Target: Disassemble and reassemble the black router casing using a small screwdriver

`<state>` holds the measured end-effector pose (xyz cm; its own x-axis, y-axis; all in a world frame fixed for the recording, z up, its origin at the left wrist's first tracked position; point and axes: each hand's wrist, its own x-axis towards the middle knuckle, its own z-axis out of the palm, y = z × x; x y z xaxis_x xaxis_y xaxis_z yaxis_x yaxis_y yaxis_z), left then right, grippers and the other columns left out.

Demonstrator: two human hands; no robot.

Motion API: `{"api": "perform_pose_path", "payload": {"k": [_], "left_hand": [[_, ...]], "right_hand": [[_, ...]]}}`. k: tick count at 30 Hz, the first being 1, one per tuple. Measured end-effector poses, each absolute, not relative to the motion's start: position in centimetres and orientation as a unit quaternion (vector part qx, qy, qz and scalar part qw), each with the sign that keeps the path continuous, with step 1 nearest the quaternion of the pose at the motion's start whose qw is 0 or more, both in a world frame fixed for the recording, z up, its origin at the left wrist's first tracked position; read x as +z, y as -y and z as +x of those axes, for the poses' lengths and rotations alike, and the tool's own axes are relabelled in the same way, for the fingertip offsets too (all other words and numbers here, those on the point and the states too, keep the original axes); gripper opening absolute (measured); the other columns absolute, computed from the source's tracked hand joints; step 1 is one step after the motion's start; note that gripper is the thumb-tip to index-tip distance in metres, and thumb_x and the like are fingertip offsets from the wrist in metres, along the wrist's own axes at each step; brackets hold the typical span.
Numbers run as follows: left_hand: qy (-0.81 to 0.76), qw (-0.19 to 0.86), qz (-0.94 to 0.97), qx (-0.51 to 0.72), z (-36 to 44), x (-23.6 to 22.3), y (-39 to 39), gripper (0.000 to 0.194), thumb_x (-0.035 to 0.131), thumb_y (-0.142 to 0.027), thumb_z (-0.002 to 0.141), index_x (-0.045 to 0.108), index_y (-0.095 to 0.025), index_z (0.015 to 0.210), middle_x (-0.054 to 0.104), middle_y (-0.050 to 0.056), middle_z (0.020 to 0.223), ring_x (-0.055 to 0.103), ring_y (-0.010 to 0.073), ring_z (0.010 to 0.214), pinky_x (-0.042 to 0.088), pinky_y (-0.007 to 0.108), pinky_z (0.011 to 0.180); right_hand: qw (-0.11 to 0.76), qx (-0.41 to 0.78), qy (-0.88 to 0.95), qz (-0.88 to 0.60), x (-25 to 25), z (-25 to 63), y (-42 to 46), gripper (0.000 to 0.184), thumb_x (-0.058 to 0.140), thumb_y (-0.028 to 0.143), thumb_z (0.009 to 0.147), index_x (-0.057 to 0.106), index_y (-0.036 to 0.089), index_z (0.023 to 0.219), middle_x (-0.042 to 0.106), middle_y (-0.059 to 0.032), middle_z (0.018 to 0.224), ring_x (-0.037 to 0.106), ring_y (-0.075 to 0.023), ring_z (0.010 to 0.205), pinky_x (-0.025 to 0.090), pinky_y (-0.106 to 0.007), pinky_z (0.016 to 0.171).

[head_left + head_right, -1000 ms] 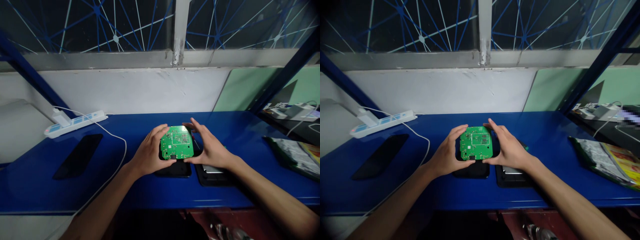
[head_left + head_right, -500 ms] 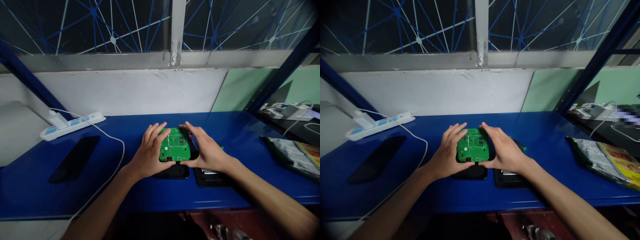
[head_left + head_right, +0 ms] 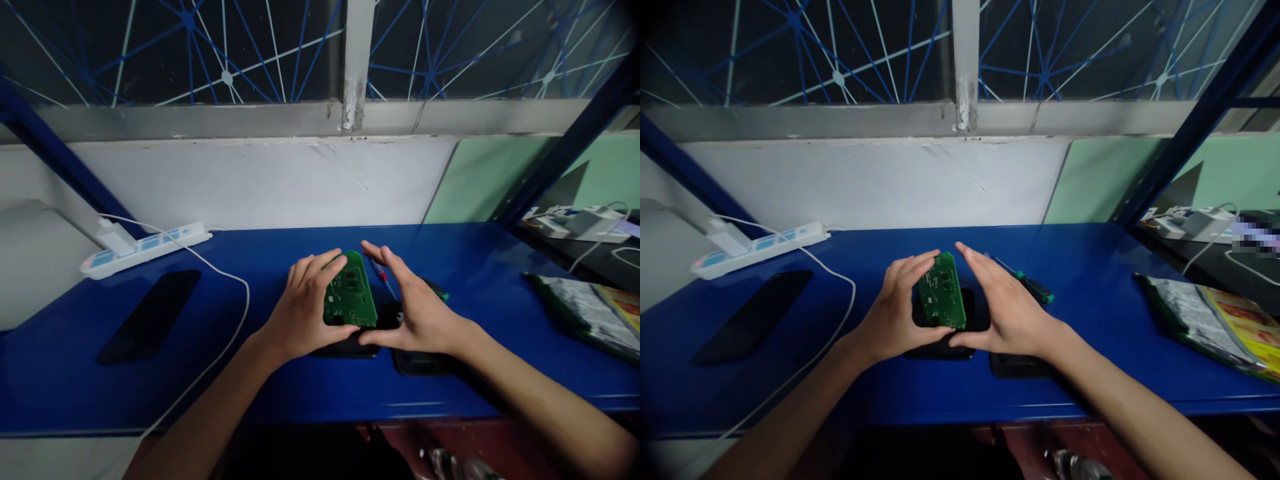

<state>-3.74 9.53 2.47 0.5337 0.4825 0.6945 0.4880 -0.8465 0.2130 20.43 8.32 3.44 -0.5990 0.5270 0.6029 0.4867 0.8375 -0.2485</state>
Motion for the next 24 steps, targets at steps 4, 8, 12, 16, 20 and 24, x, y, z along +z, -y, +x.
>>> {"api": "perform_pose_path", "payload": {"k": [4, 8, 12, 16, 20, 24], "left_hand": [[0.221, -0.097, -0.852, -0.464, -3.6, 2.1, -9.4, 0.112, 0.089, -0.034, 0.067, 0.017, -0.024, 0.151, 0.037, 0.022, 0.148, 0.042, 0.0426, 0.136, 0.038, 0.065, 0.11], [0.177, -0.185, -0.843, -0.473, -3.1, 1.5, -9.1, 0.122, 0.091, -0.032, 0.065, 0.007, -0.027, 0.152, 0.032, 0.022, 0.152, 0.04, 0.0426, 0.14, 0.039, 0.063, 0.113], [0.173, -0.212, -0.837, -0.475, -2.9, 1.6, -8.9, 0.127, 0.093, -0.029, 0.063, 0.003, -0.029, 0.152, 0.032, 0.022, 0.152, 0.04, 0.0427, 0.14, 0.038, 0.063, 0.114], [0.181, -0.22, -0.831, -0.478, -3.1, 1.7, -8.9, 0.129, 0.095, -0.03, 0.061, 0.003, -0.027, 0.151, 0.032, 0.022, 0.153, 0.041, 0.0429, 0.14, 0.038, 0.062, 0.115], [0.199, -0.221, -0.817, -0.494, -3.3, 1.5, -9.5, 0.118, 0.092, -0.033, 0.067, 0.009, -0.026, 0.151, 0.03, 0.023, 0.154, 0.037, 0.0431, 0.142, 0.037, 0.062, 0.115], [0.234, -0.181, -0.808, -0.51, -3.5, 1.3, -10.1, 0.114, 0.09, -0.031, 0.068, 0.012, -0.027, 0.151, 0.03, 0.021, 0.155, 0.037, 0.042, 0.142, 0.038, 0.063, 0.115]], "right_hand": [[0.333, 0.08, 0.891, -0.297, 3.6, 20.2, -8.3, 0.133, 0.08, 0.058, 0.07, -0.013, 0.025, 0.158, 0.023, -0.0215, 0.164, 0.032, -0.0409, 0.147, 0.035, -0.064, 0.116], [0.31, 0.136, 0.886, -0.316, 3.4, 20.0, -8.5, 0.133, 0.081, 0.057, 0.069, -0.014, 0.027, 0.158, 0.022, -0.0204, 0.164, 0.03, -0.0426, 0.147, 0.031, -0.067, 0.116], [0.3, 0.175, 0.886, -0.308, 3.3, 20.0, -8.6, 0.129, 0.08, 0.052, 0.072, -0.013, 0.028, 0.158, 0.026, -0.0176, 0.163, 0.031, -0.0417, 0.147, 0.026, -0.067, 0.119], [0.297, 0.172, 0.886, -0.311, 3.3, 19.9, -8.5, 0.128, 0.079, 0.052, 0.072, -0.012, 0.028, 0.158, 0.028, -0.018, 0.162, 0.034, -0.0429, 0.145, 0.029, -0.069, 0.117], [0.31, 0.147, 0.877, -0.337, 3.2, 20.2, -8.7, 0.127, 0.078, 0.05, 0.073, -0.011, 0.025, 0.159, 0.036, -0.0212, 0.157, 0.04, -0.0434, 0.142, 0.035, -0.067, 0.114], [0.336, 0.115, 0.862, -0.362, 3.2, 20.8, -9.0, 0.122, 0.077, 0.047, 0.074, -0.008, 0.024, 0.159, 0.035, -0.021, 0.155, 0.04, -0.0419, 0.141, 0.038, -0.065, 0.113]]}}
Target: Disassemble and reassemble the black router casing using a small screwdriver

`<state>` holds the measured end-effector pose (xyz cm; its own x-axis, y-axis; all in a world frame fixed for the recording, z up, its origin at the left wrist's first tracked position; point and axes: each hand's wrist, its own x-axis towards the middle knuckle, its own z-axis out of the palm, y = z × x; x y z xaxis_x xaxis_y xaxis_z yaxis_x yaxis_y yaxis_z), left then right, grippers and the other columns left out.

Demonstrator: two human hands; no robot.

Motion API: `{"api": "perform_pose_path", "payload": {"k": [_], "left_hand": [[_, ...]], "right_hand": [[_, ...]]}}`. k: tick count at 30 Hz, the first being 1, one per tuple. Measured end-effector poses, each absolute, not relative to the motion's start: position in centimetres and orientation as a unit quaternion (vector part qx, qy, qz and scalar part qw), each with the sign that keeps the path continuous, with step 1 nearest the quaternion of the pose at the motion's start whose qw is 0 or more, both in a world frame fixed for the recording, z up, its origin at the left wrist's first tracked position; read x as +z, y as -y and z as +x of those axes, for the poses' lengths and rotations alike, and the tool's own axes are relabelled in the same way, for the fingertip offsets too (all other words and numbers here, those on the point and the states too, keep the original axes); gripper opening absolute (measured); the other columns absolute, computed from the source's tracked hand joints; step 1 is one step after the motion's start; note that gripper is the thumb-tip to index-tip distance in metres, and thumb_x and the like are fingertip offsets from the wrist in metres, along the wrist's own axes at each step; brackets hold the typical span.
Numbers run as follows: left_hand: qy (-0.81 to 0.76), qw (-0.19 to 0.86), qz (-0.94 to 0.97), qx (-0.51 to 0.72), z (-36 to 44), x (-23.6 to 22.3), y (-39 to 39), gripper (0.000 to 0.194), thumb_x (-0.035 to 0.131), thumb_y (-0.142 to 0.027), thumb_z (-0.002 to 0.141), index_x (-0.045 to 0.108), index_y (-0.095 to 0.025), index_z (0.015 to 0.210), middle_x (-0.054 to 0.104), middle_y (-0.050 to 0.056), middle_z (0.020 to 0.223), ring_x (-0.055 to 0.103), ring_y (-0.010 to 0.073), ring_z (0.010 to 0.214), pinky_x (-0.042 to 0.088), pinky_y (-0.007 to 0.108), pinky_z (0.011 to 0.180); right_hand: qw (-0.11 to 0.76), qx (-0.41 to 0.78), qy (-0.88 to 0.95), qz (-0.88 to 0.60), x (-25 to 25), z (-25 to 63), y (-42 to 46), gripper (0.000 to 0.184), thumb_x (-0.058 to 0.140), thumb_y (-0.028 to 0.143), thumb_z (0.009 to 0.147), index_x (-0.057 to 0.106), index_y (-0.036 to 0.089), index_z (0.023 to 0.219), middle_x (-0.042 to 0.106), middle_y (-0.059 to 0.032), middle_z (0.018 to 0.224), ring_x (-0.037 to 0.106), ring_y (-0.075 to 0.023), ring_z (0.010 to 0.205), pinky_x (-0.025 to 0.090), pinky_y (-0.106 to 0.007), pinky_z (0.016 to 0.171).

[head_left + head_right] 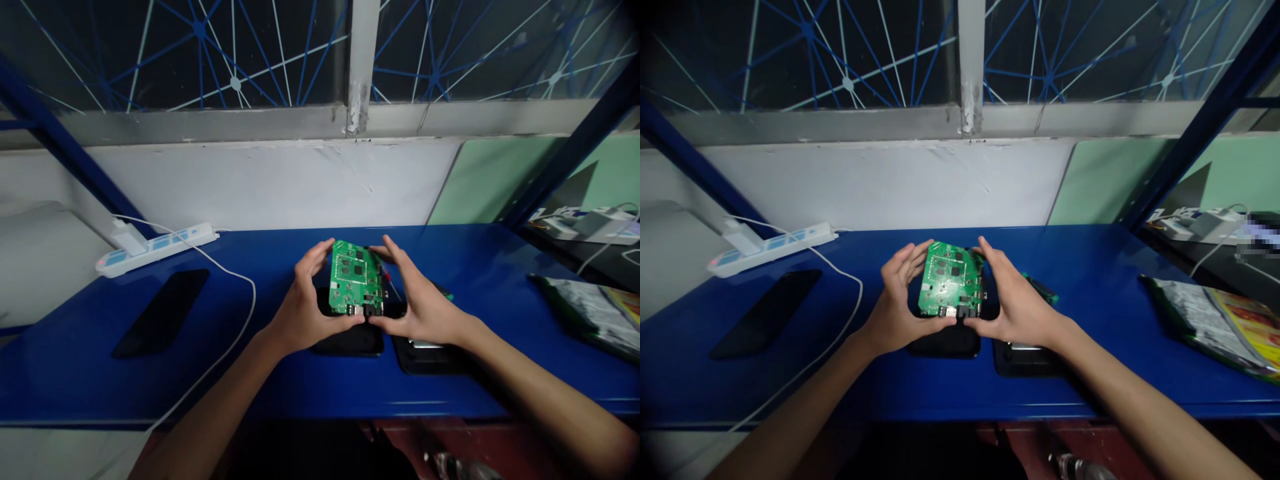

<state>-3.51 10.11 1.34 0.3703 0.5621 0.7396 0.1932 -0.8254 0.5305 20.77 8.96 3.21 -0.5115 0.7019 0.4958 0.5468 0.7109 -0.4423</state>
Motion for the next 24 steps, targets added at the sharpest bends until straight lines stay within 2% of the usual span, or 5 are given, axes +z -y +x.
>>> {"api": "perform_pose_path", "payload": {"k": [6, 12, 15, 18, 24], "left_hand": [[-0.259, 0.14, 0.826, 0.481, -3.93, 0.86, -10.47, 0.112, 0.086, -0.023, 0.071, 0.01, -0.028, 0.154, 0.028, 0.02, 0.158, 0.035, 0.0411, 0.144, 0.041, 0.063, 0.113], [-0.302, 0.118, 0.855, 0.405, -4.1, 1.08, -10.27, 0.116, 0.082, -0.025, 0.073, 0.002, -0.026, 0.157, 0.016, 0.019, 0.163, 0.028, 0.0435, 0.146, 0.036, 0.067, 0.115], [-0.314, 0.1, 0.863, 0.383, -4.22, 1.39, -10.06, 0.117, 0.082, -0.028, 0.071, 0.003, -0.024, 0.157, 0.024, 0.02, 0.16, 0.033, 0.0441, 0.144, 0.036, 0.068, 0.114], [-0.309, 0.073, 0.86, 0.4, -4.27, 1.57, -9.99, 0.111, 0.083, -0.03, 0.069, 0.014, -0.021, 0.155, 0.036, 0.021, 0.153, 0.037, 0.0438, 0.14, 0.036, 0.068, 0.113], [-0.28, 0.053, 0.857, 0.43, -4.1, 1.57, -10.2, 0.103, 0.082, -0.027, 0.069, 0.02, -0.018, 0.151, 0.039, 0.022, 0.149, 0.04, 0.0416, 0.138, 0.038, 0.064, 0.113]], "right_hand": [[0.336, 0.112, 0.861, -0.365, 3.44, 21.01, -9.25, 0.119, 0.075, 0.041, 0.075, -0.009, 0.024, 0.159, 0.033, -0.0212, 0.151, 0.039, -0.0419, 0.14, 0.039, -0.065, 0.112], [0.328, 0.116, 0.871, -0.348, 3.41, 21.05, -9.34, 0.119, 0.074, 0.039, 0.074, -0.008, 0.025, 0.159, 0.033, -0.0211, 0.15, 0.04, -0.0416, 0.139, 0.04, -0.064, 0.111], [0.327, 0.111, 0.874, -0.342, 3.43, 21.08, -9.3, 0.12, 0.075, 0.041, 0.073, -0.006, 0.025, 0.159, 0.034, -0.0198, 0.151, 0.039, -0.0406, 0.14, 0.039, -0.063, 0.113], [0.33, 0.095, 0.878, -0.333, 3.46, 21.07, -9.33, 0.119, 0.076, 0.041, 0.074, -0.006, 0.025, 0.159, 0.036, -0.0193, 0.151, 0.04, -0.0399, 0.139, 0.039, -0.062, 0.113], [0.333, 0.077, 0.881, -0.327, 3.25, 21.21, -9.57, 0.119, 0.075, 0.044, 0.075, -0.006, 0.025, 0.159, 0.037, -0.0188, 0.153, 0.041, -0.0395, 0.138, 0.04, -0.062, 0.112]]}}
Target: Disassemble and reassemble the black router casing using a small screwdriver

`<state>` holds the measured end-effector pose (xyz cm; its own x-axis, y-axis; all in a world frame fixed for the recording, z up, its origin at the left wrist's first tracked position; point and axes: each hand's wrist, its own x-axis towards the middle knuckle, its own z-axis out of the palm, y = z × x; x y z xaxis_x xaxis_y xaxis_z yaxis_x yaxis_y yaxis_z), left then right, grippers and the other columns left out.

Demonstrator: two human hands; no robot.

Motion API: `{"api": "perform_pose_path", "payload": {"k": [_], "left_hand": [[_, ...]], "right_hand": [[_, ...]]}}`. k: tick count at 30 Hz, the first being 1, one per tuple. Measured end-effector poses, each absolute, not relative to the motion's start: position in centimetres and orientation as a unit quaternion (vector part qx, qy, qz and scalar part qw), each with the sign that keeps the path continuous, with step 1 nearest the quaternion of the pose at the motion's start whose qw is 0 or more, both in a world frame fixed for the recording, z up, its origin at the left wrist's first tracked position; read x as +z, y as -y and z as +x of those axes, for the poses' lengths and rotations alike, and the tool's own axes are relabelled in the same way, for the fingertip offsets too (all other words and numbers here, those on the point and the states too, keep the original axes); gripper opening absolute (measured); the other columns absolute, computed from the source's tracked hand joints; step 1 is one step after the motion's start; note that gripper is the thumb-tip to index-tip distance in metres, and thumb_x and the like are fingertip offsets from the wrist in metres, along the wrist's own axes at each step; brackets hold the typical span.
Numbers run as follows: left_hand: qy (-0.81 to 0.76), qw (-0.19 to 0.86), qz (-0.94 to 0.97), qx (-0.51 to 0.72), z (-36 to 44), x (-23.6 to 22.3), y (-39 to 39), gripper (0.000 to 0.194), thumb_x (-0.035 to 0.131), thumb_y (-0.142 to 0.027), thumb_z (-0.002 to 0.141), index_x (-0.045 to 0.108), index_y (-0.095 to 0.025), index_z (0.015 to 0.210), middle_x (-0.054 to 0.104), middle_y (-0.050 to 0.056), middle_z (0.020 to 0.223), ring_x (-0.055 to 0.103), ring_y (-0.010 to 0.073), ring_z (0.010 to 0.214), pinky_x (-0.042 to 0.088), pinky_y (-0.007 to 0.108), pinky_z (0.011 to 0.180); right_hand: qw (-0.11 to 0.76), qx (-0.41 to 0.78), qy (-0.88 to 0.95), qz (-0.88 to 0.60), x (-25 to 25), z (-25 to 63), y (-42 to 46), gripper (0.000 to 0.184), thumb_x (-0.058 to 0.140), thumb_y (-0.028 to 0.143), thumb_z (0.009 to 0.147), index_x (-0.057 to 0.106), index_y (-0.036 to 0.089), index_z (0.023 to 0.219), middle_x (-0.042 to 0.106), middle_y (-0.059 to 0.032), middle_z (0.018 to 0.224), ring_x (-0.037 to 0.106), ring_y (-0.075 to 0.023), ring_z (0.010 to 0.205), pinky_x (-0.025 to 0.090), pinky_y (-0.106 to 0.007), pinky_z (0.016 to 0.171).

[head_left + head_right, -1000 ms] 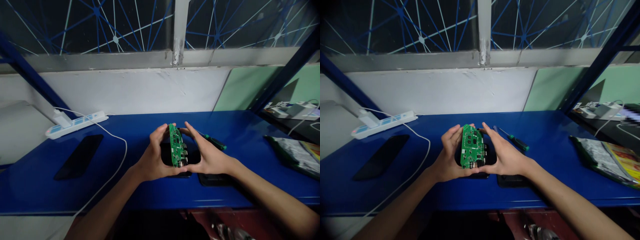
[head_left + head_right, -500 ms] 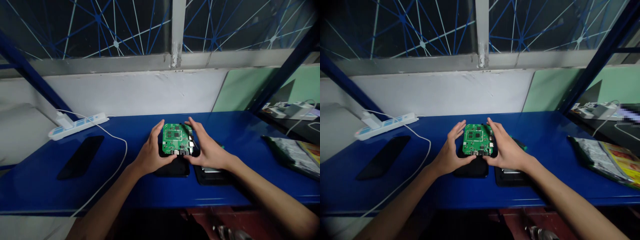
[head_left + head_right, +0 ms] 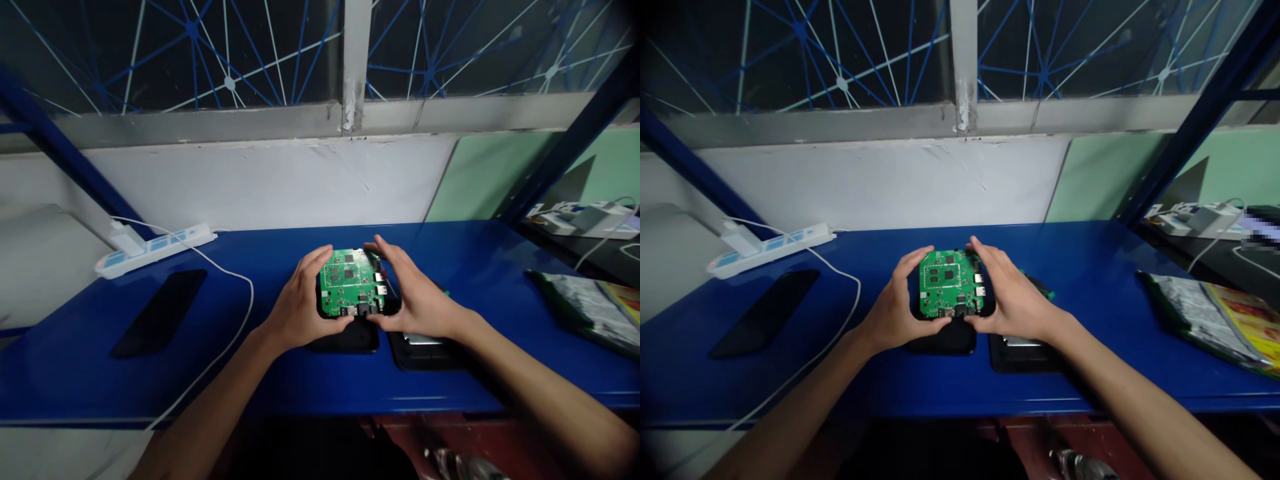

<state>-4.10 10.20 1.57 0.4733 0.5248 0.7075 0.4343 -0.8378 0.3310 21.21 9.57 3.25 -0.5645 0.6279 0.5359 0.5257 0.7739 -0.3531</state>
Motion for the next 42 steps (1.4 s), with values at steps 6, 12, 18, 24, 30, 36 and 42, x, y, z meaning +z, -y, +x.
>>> {"api": "perform_pose_path", "payload": {"k": [6, 12, 18, 24, 30, 36, 42], "left_hand": [[-0.275, 0.051, 0.86, 0.428, -4.2, 1.6, -10.2, 0.101, 0.083, -0.029, 0.07, 0.021, -0.019, 0.149, 0.039, 0.022, 0.147, 0.04, 0.0416, 0.137, 0.04, 0.065, 0.111], [-0.267, 0.058, 0.86, 0.431, -4.1, 1.8, -10.1, 0.099, 0.081, -0.024, 0.07, 0.021, -0.021, 0.148, 0.037, 0.022, 0.147, 0.04, 0.0423, 0.138, 0.04, 0.067, 0.11], [-0.257, 0.066, 0.866, 0.424, -4.1, 1.8, -10.0, 0.098, 0.079, -0.02, 0.069, 0.02, -0.021, 0.147, 0.034, 0.022, 0.149, 0.037, 0.0413, 0.14, 0.04, 0.064, 0.11], [-0.256, 0.08, 0.868, 0.419, -4.3, 1.7, -10.0, 0.098, 0.078, -0.02, 0.07, 0.018, -0.024, 0.148, 0.033, 0.021, 0.151, 0.037, 0.0417, 0.14, 0.039, 0.066, 0.11], [-0.248, 0.07, 0.874, 0.412, -4.3, 2.0, -10.1, 0.098, 0.078, -0.02, 0.07, 0.019, -0.025, 0.148, 0.035, 0.02, 0.15, 0.039, 0.0418, 0.139, 0.041, 0.066, 0.109], [-0.263, 0.081, 0.887, 0.371, -5.3, 3.1, -9.2, 0.099, 0.078, -0.022, 0.072, 0.016, -0.024, 0.15, 0.03, 0.022, 0.153, 0.037, 0.0438, 0.14, 0.041, 0.068, 0.108], [-0.325, 0.119, 0.872, 0.346, -7.4, 2.0, -7.4, 0.102, 0.078, -0.036, 0.077, 0.01, -0.023, 0.151, 0.024, 0.025, 0.156, 0.033, 0.0464, 0.141, 0.036, 0.073, 0.108]], "right_hand": [[0.326, 0.079, 0.879, -0.337, 3.4, 21.2, -9.4, 0.117, 0.074, 0.044, 0.076, -0.005, 0.026, 0.159, 0.038, -0.0178, 0.153, 0.041, -0.0408, 0.138, 0.04, -0.064, 0.111], [0.328, 0.076, 0.879, -0.338, 3.3, 21.1, -9.3, 0.119, 0.076, 0.044, 0.075, -0.005, 0.025, 0.159, 0.038, -0.0182, 0.154, 0.041, -0.0398, 0.138, 0.04, -0.062, 0.112], [0.305, 0.105, 0.879, -0.351, 3.4, 22.0, -9.4, 0.109, 0.07, 0.036, 0.079, -0.002, 0.025, 0.16, 0.036, -0.0159, 0.156, 0.039, -0.0382, 0.14, 0.039, -0.063, 0.112], [0.302, 0.097, 0.877, -0.362, 4.0, 22.4, -9.5, 0.099, 0.065, 0.028, 0.081, 0.004, 0.027, 0.16, 0.046, -0.0124, 0.151, 0.041, -0.0355, 0.138, 0.041, -0.064, 0.111], [0.287, 0.079, 0.882, -0.366, 4.0, 22.4, -9.8, 0.098, 0.067, 0.03, 0.081, 0.008, 0.029, 0.16, 0.05, -0.0106, 0.148, 0.046, -0.0346, 0.134, 0.048, -0.061, 0.106], [0.322, 0.1, 0.864, -0.373, 3.5, 21.9, -9.5, 0.105, 0.073, 0.032, 0.075, 0.011, 0.028, 0.159, 0.058, -0.0114, 0.139, 0.053, -0.0355, 0.126, 0.049, -0.062, 0.103], [0.33, 0.11, 0.865, -0.361, 3.3, 21.6, -9.2, 0.111, 0.073, 0.038, 0.074, 0.003, 0.027, 0.16, 0.06, -0.0099, 0.14, 0.056, -0.0345, 0.124, 0.05, -0.059, 0.103]]}}
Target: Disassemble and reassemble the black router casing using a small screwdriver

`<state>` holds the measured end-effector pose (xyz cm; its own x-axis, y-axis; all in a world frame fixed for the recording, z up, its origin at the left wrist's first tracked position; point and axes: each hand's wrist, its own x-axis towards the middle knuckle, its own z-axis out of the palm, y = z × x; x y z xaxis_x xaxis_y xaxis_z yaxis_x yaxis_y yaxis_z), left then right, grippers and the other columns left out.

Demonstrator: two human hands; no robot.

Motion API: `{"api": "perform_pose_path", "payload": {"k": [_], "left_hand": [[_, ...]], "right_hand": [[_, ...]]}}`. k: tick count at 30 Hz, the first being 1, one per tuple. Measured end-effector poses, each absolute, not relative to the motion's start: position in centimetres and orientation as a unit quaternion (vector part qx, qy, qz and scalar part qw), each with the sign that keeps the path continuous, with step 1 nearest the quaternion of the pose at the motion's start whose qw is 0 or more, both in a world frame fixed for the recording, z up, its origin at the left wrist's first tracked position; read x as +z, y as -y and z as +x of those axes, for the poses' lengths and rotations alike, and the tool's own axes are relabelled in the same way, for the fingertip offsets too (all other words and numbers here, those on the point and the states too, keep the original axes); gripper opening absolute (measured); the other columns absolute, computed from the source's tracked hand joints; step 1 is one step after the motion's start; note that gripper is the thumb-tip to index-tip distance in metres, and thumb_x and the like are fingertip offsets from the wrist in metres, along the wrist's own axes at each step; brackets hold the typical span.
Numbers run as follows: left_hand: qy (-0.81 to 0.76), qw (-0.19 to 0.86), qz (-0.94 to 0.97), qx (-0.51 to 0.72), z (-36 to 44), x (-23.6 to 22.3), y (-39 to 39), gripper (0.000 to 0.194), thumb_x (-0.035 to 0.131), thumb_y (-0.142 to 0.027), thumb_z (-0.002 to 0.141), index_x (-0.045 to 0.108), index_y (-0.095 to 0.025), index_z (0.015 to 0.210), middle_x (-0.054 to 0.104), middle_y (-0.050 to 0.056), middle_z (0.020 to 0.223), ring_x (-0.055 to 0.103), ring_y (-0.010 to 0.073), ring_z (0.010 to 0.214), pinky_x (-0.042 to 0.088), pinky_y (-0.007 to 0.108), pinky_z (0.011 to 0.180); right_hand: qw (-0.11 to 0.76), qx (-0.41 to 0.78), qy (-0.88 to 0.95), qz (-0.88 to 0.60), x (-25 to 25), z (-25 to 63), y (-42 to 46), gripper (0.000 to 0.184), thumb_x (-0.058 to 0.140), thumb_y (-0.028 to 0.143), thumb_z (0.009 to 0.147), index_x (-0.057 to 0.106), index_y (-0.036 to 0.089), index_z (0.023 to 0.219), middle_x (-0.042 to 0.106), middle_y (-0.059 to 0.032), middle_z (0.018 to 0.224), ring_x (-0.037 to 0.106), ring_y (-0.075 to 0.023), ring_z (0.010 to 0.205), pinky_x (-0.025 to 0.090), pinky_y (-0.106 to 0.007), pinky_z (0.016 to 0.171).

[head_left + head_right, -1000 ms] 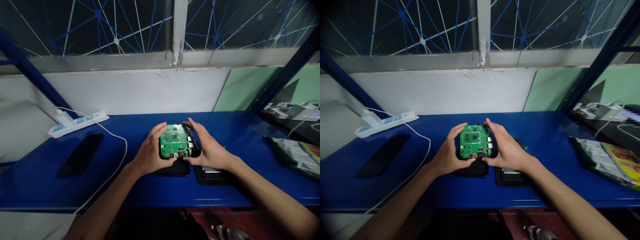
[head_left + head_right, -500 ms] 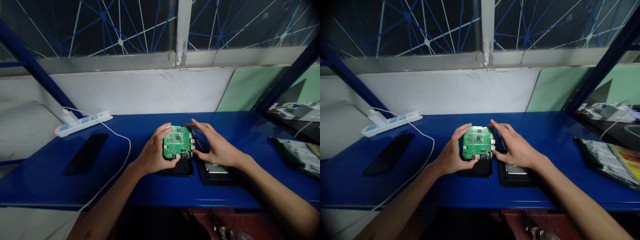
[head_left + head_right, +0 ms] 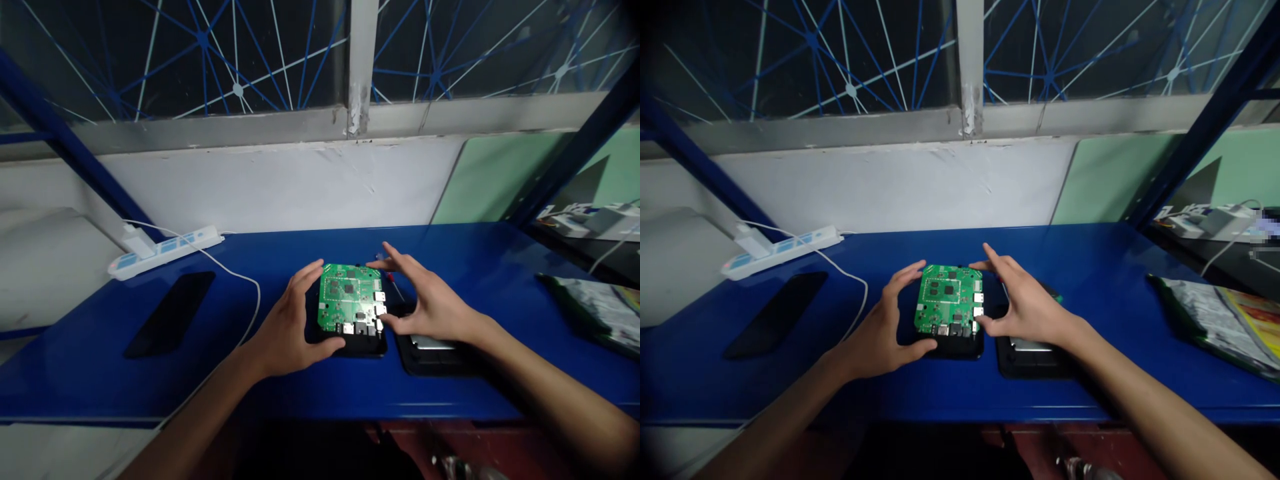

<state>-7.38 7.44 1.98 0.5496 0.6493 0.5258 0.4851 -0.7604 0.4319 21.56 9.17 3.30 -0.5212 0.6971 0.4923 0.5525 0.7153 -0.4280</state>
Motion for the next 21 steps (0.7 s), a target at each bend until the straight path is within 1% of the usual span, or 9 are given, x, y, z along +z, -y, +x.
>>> {"api": "perform_pose_path", "payload": {"k": [3, 5, 12, 16, 21], "left_hand": [[-0.343, 0.143, 0.874, 0.314, -8.1, 1.0, -6.8, 0.117, 0.083, -0.049, 0.07, 0.005, -0.025, 0.154, 0.023, 0.026, 0.155, 0.033, 0.0499, 0.14, 0.035, 0.076, 0.107], [-0.355, 0.153, 0.874, 0.293, -8.4, 0.6, -6.7, 0.122, 0.085, -0.052, 0.068, 0.003, -0.026, 0.155, 0.022, 0.026, 0.156, 0.033, 0.0509, 0.14, 0.035, 0.077, 0.106], [-0.352, 0.146, 0.877, 0.292, -8.5, -0.5, -7.2, 0.127, 0.086, -0.046, 0.066, 0.001, -0.025, 0.158, 0.027, 0.026, 0.155, 0.032, 0.0529, 0.139, 0.038, 0.079, 0.101], [-0.361, 0.145, 0.876, 0.287, -8.5, -0.7, -7.3, 0.129, 0.087, -0.044, 0.065, -0.001, -0.026, 0.157, 0.03, 0.025, 0.152, 0.039, 0.0533, 0.134, 0.041, 0.078, 0.099], [-0.363, 0.146, 0.871, 0.299, -8.5, -0.5, -7.3, 0.132, 0.089, -0.044, 0.059, 0.002, -0.027, 0.157, 0.034, 0.024, 0.147, 0.043, 0.0529, 0.129, 0.044, 0.077, 0.097]], "right_hand": [[0.316, 0.111, 0.872, -0.358, 3.2, 21.5, -9.2, 0.112, 0.073, 0.037, 0.073, 0.004, 0.026, 0.16, 0.06, -0.0101, 0.14, 0.056, -0.0354, 0.124, 0.049, -0.059, 0.103], [0.308, 0.109, 0.875, -0.357, 3.0, 21.4, -9.3, 0.113, 0.072, 0.035, 0.072, 0.003, 0.026, 0.16, 0.059, -0.0102, 0.141, 0.055, -0.0357, 0.125, 0.049, -0.059, 0.104], [0.279, 0.108, 0.885, -0.358, 2.8, 21.2, -9.3, 0.115, 0.072, 0.032, 0.071, 0.0, 0.026, 0.16, 0.062, -0.0102, 0.138, 0.053, -0.0387, 0.13, 0.044, -0.065, 0.107], [0.265, 0.116, 0.89, -0.353, 2.6, 21.2, -9.3, 0.115, 0.073, 0.03, 0.07, 0.002, 0.026, 0.16, 0.061, -0.0091, 0.139, 0.05, -0.0385, 0.134, 0.038, -0.066, 0.112], [0.264, 0.125, 0.89, -0.35, 2.5, 21.1, -9.2, 0.114, 0.073, 0.03, 0.07, 0.002, 0.025, 0.16, 0.061, -0.0098, 0.139, 0.049, -0.0387, 0.136, 0.036, -0.066, 0.114]]}}
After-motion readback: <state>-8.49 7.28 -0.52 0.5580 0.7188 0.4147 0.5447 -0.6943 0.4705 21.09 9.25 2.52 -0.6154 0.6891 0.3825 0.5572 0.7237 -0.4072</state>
